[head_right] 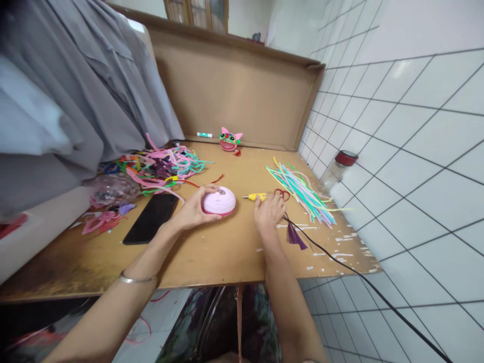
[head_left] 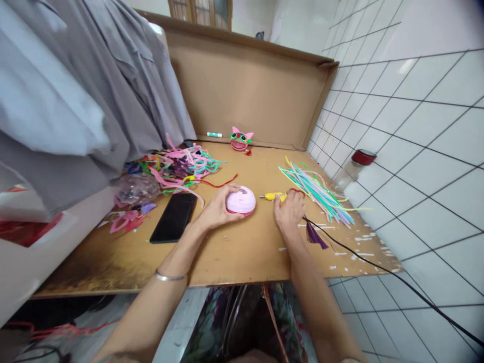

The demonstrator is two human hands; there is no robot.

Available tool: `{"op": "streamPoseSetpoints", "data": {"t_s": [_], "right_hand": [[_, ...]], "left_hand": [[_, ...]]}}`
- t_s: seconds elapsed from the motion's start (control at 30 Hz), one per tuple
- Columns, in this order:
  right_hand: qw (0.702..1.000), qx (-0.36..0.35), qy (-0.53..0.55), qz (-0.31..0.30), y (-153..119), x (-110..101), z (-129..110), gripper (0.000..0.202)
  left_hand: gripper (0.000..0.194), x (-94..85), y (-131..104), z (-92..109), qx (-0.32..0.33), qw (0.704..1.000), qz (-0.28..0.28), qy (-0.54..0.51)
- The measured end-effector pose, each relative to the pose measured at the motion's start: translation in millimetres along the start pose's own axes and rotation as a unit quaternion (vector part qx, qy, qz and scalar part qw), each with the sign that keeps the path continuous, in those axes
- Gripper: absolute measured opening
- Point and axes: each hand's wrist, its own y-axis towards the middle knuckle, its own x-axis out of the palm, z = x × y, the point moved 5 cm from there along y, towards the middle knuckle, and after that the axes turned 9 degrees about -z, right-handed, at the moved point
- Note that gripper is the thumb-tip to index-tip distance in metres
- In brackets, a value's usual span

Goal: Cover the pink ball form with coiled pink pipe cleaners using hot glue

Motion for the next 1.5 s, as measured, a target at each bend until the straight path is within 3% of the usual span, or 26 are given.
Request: {"op": "streamPoseSetpoints", "data": {"t_s": [0.17, 0.4, 0.5, 0.63, 0.77, 0.97, 1.13, 1.3, 1.5], "right_hand": [[0.991, 0.026, -0.124, -0.048, 12, 14, 12, 0.061], [0.986, 0.075, -0.124, -0.077, 15, 17, 16, 0.054], [0.991, 0.075, -0.096, -0.061, 16, 13, 18, 0.047], [0.997, 0.069, 0.016, 0.010, 21, 6, 27, 0.042], [0.986, 0.030, 0.143, 0.084, 38, -5, 23, 0.036], [0.956, -0.035, 0.261, 0.129, 54, -26, -13, 0.039], [0.962, -0.057, 0.253, 0.082, 38, -20, -22, 0.028], [0.961, -0.093, 0.256, 0.043, 25, -12, -26, 0.044], [0.971, -0.155, 0.161, 0.088, 23, -14, -32, 0.030]], "left_hand": [[0.065, -0.3, 0, 6, -0.007, 0.999, -0.016, -0.031], [0.064, -3.0, 1, 9, 0.016, 0.998, -0.035, -0.059], [0.066, -3.8, 2, 6, 0.024, 0.997, -0.031, -0.065], [0.067, -3.7, 2, 1, 0.022, 0.997, -0.026, -0.075], [0.071, -4.0, 1, -5, 0.014, 0.996, -0.032, -0.080], [0.071, -6.0, 1, -9, 0.005, 0.995, -0.036, -0.091], [0.071, -6.5, 2, -10, 0.010, 0.993, -0.037, -0.114], [0.070, -7.2, 0, -9, -0.005, 0.992, -0.053, -0.112], [0.068, -8.4, -1, -2, -0.026, 0.991, -0.060, -0.113]]}}
